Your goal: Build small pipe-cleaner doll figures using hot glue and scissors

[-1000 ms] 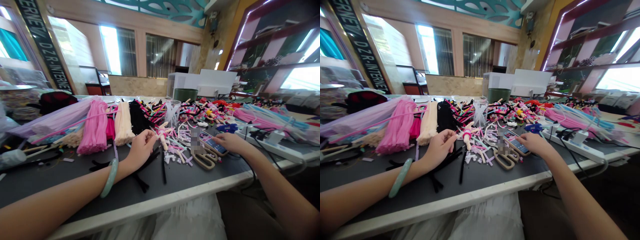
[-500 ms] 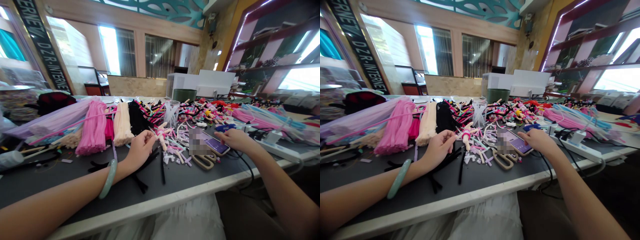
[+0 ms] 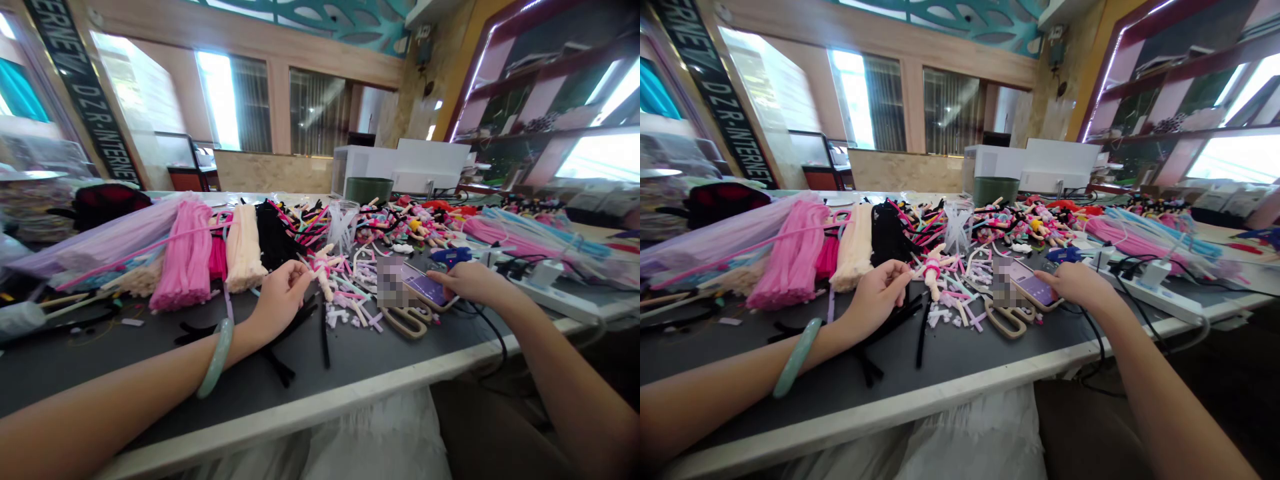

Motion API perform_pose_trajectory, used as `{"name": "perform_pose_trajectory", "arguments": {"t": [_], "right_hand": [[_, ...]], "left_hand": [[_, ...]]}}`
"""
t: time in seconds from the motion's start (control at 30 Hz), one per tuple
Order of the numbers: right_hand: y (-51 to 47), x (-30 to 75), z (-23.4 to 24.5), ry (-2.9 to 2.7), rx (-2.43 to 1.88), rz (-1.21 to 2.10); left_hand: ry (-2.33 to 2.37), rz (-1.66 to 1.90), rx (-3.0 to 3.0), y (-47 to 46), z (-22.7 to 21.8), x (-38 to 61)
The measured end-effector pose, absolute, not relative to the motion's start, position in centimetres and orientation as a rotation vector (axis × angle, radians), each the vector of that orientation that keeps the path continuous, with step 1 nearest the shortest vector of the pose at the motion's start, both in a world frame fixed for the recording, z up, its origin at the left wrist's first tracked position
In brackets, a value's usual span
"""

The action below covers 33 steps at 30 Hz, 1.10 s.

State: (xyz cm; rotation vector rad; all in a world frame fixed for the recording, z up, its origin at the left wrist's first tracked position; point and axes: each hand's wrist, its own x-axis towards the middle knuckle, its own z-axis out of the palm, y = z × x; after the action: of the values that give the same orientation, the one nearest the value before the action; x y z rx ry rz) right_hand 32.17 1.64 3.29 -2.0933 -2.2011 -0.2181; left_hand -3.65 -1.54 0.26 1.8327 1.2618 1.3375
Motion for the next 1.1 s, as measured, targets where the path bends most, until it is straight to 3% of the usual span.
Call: {"name": "perform_pose_trajectory", "arguments": {"t": [0.17,1.1], "right_hand": [[1.3,31.1,3.8,-2.193,-2.157,-0.088],[3.0,32.1,1.1,-2.216,-2.016,-0.113]], "left_hand": [[1.270,1.331,1.839,-1.6,0.2,-3.7],[1.256,1.317,1.819,-1.5,0.2,-3.6]]}}
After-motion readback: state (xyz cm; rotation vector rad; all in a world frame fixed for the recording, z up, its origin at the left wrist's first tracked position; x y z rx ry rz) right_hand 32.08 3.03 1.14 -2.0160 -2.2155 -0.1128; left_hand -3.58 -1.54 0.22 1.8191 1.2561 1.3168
